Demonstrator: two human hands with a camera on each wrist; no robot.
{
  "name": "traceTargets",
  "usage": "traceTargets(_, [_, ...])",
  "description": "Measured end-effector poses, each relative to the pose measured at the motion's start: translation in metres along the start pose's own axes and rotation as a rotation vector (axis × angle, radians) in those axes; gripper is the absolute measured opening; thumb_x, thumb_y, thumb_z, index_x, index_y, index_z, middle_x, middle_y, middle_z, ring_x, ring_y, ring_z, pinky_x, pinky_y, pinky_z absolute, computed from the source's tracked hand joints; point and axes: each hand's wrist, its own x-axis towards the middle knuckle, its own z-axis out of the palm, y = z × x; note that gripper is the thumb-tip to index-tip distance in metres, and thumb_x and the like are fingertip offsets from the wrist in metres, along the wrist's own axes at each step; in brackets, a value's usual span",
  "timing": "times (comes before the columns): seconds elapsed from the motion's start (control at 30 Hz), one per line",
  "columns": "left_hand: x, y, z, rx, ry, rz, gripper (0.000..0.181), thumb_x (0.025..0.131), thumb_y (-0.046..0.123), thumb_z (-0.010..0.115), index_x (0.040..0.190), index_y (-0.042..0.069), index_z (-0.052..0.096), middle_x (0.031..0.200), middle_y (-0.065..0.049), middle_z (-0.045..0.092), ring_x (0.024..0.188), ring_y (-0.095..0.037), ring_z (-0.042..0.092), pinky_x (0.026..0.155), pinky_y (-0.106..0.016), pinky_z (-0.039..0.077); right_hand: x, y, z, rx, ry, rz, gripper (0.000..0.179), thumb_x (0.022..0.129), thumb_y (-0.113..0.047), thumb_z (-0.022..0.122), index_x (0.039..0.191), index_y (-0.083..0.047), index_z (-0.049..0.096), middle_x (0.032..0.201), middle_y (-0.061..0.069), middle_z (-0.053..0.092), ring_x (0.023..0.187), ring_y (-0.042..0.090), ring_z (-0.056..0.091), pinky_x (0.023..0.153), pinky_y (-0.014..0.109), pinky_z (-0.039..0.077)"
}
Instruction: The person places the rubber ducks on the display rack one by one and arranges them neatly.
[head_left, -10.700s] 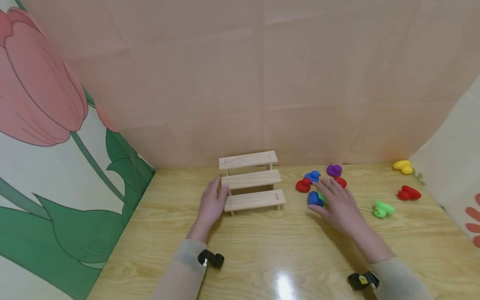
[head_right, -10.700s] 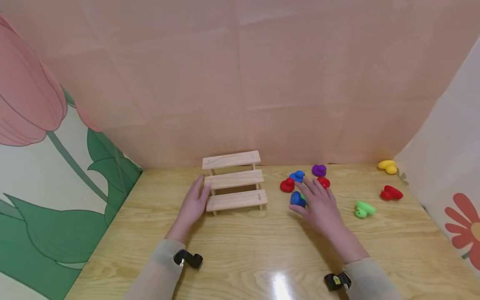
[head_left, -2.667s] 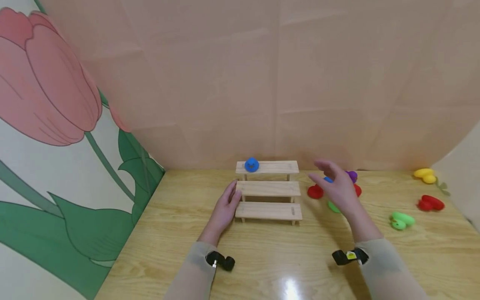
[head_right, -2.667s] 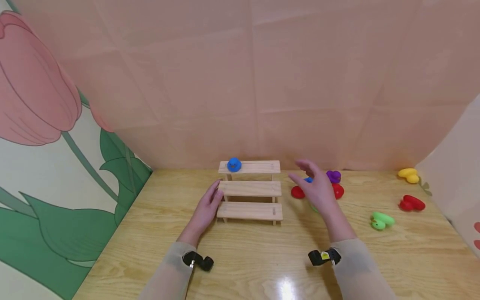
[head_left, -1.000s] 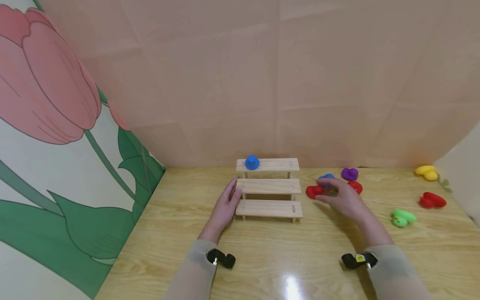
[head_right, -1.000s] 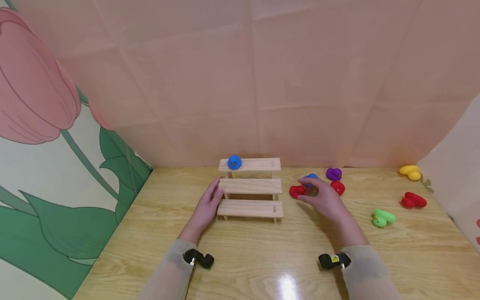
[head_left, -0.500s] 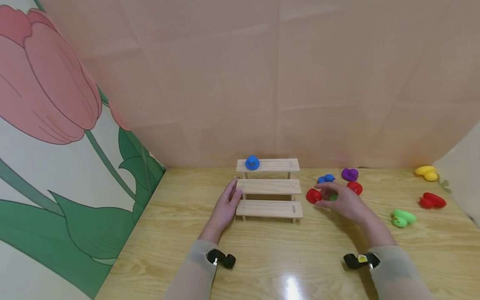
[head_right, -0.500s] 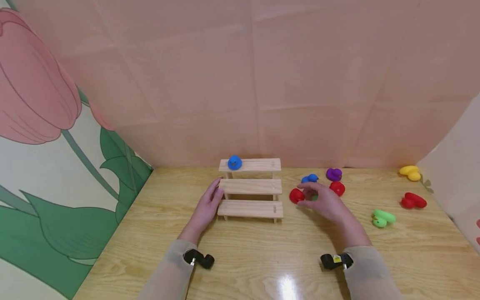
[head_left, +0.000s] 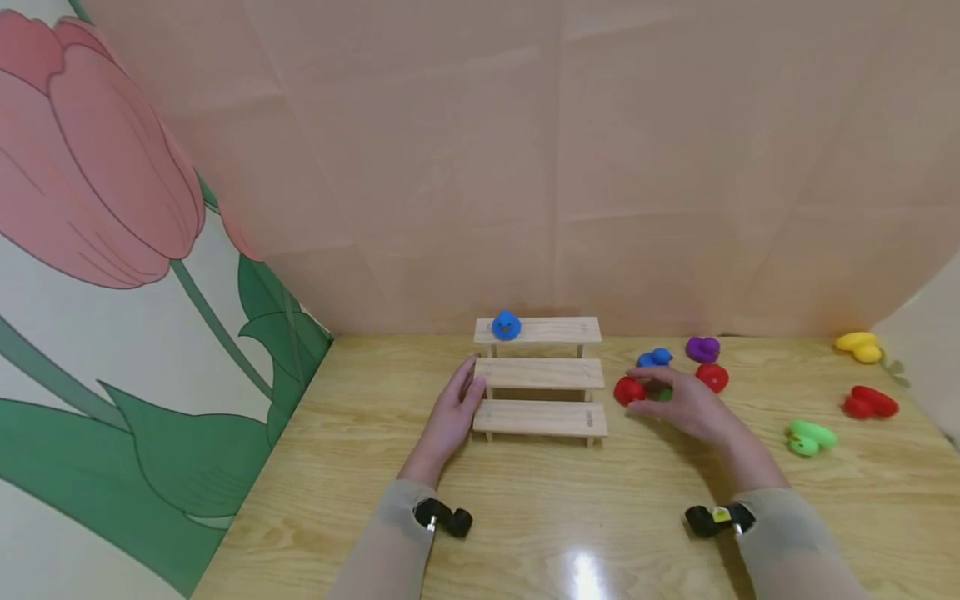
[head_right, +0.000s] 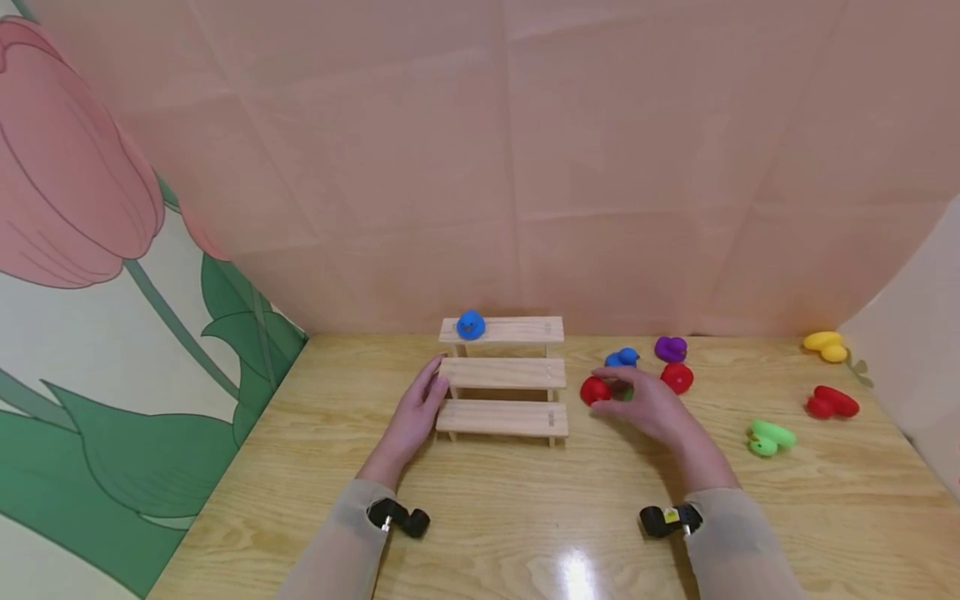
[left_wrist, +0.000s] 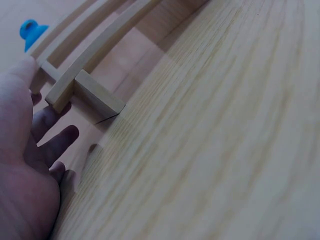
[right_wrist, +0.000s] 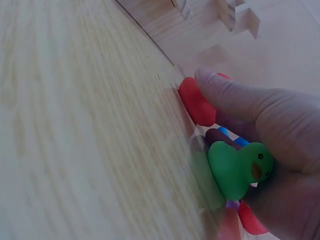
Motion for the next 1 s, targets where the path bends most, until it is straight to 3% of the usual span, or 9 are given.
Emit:
traceTargets(0.33, [-0.001, 0.001, -0.001, 0.002, -0.004, -0.01, 0.072, 0.115, 0.059, 0.052, 0.175, 0.023, 0.035, 0.173, -0.008, 0.044, 0.159, -0.026, 0.041, 0.13, -0.046, 0.033, 0.001, -0.002, 0.002, 0.001, 0.014, 0.001, 0.069, 0.097, -0.046, 0.088, 0.153, -0.012, 0.066, 0.141, 0.022, 0.067, 0.131, 0.047, 0.06, 0.111, 0.072, 0.044])
traceTargets(0.5, [-0.001, 0.001, -0.001, 0.0, -0.006, -0.009, 0.069, 0.115, 0.058, 0.052, 0.175, 0.028, 0.036, 0.172, -0.007, 0.045, 0.158, -0.025, 0.042, 0.13, -0.046, 0.034, 0.0, -0.004, 0.002, 0.015, 0.043, -0.002, 0.069, 0.097, -0.046, 0.088, 0.151, -0.01, 0.066, 0.147, 0.022, 0.064, 0.134, 0.047, 0.059, 0.111, 0.071, 0.046])
traceTargets(0.77, [-0.001, 0.002, 0.001, -0.001, -0.01, 0.007, 0.069, 0.116, 0.056, 0.051, 0.175, 0.024, 0.036, 0.172, -0.01, 0.045, 0.158, -0.028, 0.042, 0.13, -0.049, 0.034, -0.005, -0.022, -0.006, 0.102, 0.156, -0.03, 0.061, 0.096, -0.032, 0.091, 0.146, -0.007, 0.068, 0.141, 0.02, 0.067, 0.132, 0.048, 0.061, 0.107, 0.067, 0.051])
traceTargets(1.0, [-0.002, 0.003, -0.001, 0.004, -0.004, -0.005, 0.069, 0.115, 0.058, 0.052, 0.175, 0.027, 0.036, 0.173, -0.009, 0.044, 0.158, -0.026, 0.042, 0.13, -0.046, 0.033, -0.009, -0.047, -0.019, 0.181, 0.239, -0.04, 0.058, 0.098, -0.043, 0.088, 0.14, -0.009, 0.067, 0.14, 0.017, 0.061, 0.138, 0.054, 0.057, 0.109, 0.072, 0.048])
